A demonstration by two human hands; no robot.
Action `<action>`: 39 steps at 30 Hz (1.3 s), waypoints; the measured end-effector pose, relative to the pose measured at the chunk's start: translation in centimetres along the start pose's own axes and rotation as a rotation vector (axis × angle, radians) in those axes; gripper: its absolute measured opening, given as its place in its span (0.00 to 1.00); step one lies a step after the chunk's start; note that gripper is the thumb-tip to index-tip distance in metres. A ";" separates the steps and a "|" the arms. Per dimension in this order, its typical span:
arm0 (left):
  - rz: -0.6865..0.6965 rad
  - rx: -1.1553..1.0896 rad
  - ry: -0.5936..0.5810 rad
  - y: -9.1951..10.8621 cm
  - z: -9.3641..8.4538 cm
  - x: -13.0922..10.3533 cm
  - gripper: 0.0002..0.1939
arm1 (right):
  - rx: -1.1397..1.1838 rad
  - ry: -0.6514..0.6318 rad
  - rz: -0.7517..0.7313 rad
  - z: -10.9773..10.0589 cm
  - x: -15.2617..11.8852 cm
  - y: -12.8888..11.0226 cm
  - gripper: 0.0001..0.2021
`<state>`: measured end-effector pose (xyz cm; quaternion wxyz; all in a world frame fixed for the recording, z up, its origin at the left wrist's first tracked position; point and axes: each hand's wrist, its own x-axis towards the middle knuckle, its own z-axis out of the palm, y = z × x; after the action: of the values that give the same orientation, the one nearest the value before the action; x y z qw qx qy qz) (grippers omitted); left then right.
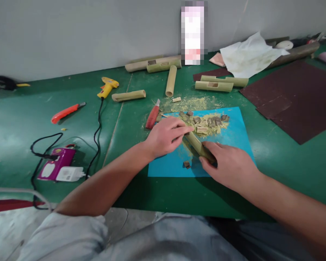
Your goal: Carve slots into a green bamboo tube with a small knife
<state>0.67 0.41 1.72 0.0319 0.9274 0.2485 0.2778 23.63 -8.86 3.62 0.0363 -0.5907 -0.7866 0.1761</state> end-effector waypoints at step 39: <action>-0.224 -0.080 0.162 -0.7 0.5 -0.5 0.04 | 0.007 -0.039 0.012 -0.2 0.0 0.0 0.13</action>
<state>0.27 0.81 0.97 0.0797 0.8665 0.3408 0.3560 23.67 -8.84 3.86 0.0222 -0.5919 -0.7829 0.1906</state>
